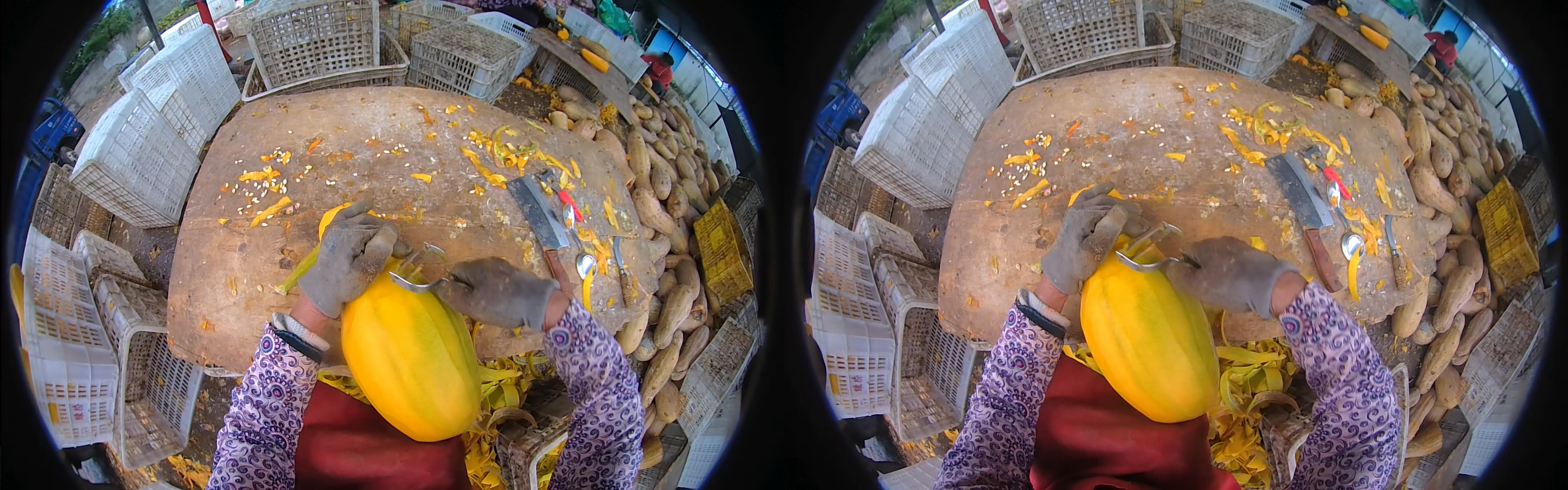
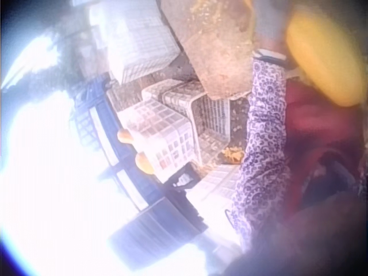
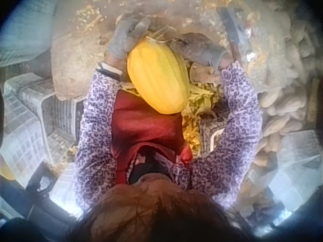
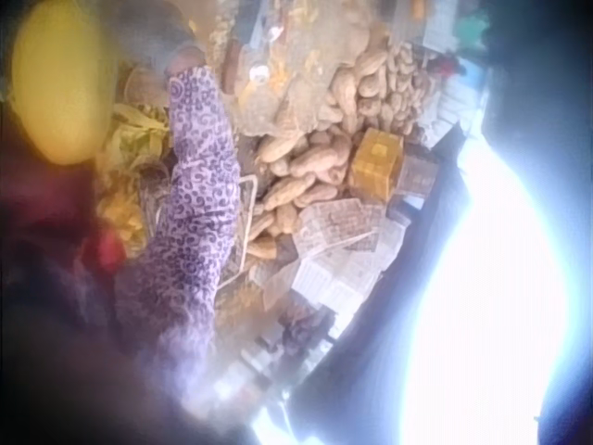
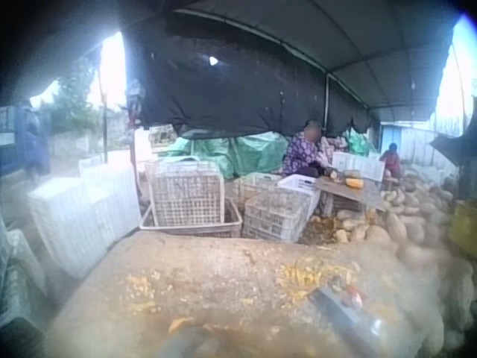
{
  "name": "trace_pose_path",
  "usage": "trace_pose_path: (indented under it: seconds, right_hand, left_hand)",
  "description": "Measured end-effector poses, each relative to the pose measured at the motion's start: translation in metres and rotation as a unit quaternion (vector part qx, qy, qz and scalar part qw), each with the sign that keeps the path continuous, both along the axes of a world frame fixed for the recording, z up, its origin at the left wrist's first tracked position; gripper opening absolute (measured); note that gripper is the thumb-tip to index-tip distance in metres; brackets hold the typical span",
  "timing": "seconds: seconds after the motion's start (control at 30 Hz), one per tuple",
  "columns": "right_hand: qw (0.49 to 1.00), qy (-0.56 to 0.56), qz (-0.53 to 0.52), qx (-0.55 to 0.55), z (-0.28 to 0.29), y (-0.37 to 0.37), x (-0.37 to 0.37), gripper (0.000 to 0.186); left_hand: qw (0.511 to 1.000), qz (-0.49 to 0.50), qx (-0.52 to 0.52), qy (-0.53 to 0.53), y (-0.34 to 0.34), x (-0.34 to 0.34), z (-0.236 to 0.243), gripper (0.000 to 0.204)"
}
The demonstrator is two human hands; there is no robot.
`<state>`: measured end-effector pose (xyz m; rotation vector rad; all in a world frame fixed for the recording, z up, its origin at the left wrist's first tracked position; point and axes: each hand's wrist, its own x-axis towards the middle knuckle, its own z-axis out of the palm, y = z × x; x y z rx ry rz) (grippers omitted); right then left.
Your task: The person peels a large yellow papaya using a metal peeler while holding it with gloved hands. The person rotates the fruit and removes the skin in long strips, accumulating peels on the wooden table.
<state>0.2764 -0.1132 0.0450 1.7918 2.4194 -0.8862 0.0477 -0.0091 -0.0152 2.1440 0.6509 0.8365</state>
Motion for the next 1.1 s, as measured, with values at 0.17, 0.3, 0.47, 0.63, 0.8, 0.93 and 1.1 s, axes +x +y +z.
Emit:
trace_pose_path:
  seconds: [0.17,0.3,0.47,0.63,0.8,0.93,1.1]
  right_hand:
    - [0.990,-0.031,-0.020,-0.138,0.019,0.017,-0.007,0.061]
    - [0.983,-0.041,-0.021,-0.176,0.038,-0.010,-0.007,0.058]
    - [0.981,-0.015,-0.114,-0.158,0.045,-0.087,-0.004,0.042]
    - [0.978,0.041,-0.185,-0.089,0.013,-0.177,-0.008,0.036]
    - [0.941,0.138,-0.304,-0.056,-0.044,-0.246,-0.024,0.033]
    - [0.902,0.157,-0.396,-0.065,-0.073,-0.279,-0.043,0.030]
    - [0.894,0.213,-0.389,-0.061,-0.055,-0.241,-0.024,0.027]
  left_hand:
    - [0.999,0.022,0.011,-0.021,-0.001,-0.002,-0.002,0.039]
    - [0.999,0.022,0.021,-0.011,0.001,-0.001,-0.005,0.040]
    - [1.000,0.020,0.021,-0.004,0.003,-0.001,-0.009,0.043]
    - [0.999,0.036,0.035,-0.022,0.002,0.002,-0.008,0.043]
    - [0.999,0.029,0.033,0.001,0.003,0.001,-0.005,0.050]
    - [0.999,0.013,0.040,-0.018,0.007,0.000,-0.008,0.046]
    - [0.999,0.015,0.032,-0.023,0.007,-0.001,-0.009,0.042]
